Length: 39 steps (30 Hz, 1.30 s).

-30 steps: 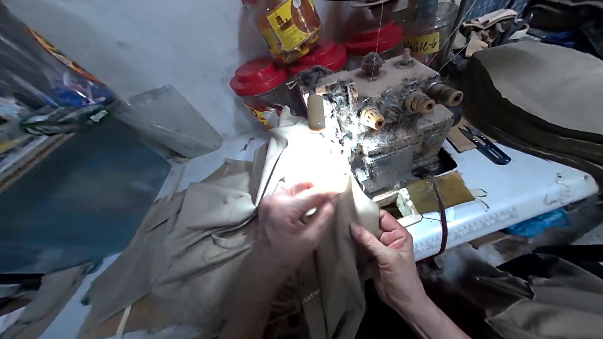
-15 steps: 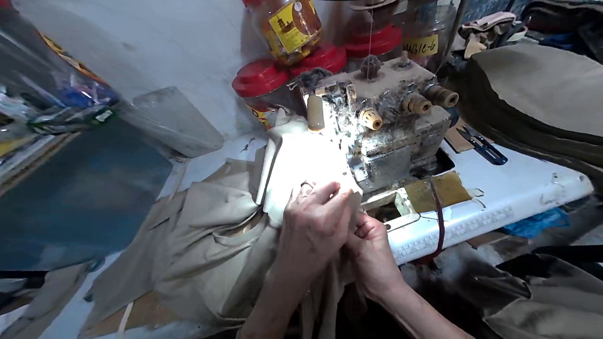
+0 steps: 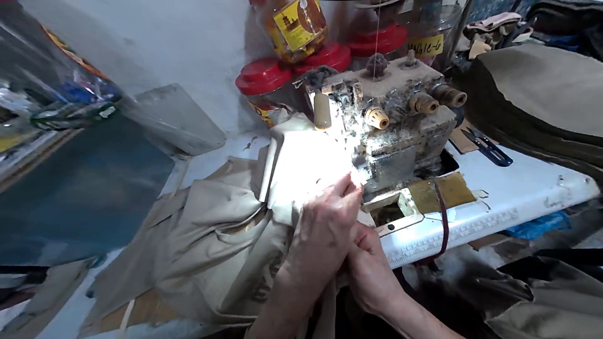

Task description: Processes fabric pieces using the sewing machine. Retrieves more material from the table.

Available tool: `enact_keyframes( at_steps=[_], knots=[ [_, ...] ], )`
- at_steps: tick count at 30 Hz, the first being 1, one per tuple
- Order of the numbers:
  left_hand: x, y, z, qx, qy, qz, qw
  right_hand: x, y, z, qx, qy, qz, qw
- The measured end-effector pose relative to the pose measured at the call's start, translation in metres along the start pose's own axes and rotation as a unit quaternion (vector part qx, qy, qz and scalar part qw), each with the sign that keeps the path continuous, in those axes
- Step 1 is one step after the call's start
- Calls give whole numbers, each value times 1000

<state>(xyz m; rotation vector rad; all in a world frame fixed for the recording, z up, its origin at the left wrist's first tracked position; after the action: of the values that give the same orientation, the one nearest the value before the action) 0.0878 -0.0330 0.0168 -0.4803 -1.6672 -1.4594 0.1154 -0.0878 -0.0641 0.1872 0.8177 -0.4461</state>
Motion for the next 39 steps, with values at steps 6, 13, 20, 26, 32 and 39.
enact_keyframes(
  at_steps=[6,13,20,26,32,39],
  knots=[
    [6,0,17,28,-21,85,996,-22,6,-6,-38,-74,54,995],
    [21,0,42,29,-78,103,991,-44,18,-18,-42,-99,70,992],
    [6,15,94,126,-144,99,976,-42,26,-22,-95,-149,89,980],
    [18,-2,105,136,-81,159,974,-6,9,-9,31,-279,64,958],
    [46,-32,103,170,-72,138,973,6,8,30,390,-438,-17,810],
    [59,-55,107,170,-156,88,969,-22,39,55,275,-446,241,817]
  ],
)
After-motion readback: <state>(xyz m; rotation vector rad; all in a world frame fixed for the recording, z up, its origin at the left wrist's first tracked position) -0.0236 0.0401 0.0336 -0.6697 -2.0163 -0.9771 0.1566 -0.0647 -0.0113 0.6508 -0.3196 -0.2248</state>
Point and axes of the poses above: each hand's wrist, its own y-axis towards the middle knuckle, its own x-axis out of the back of the hand, z = x × y, the point moved 5 cm from there along y, towards the middle knuckle, and after that the axes turned 8 degrees about y, right-handed, at the moved point
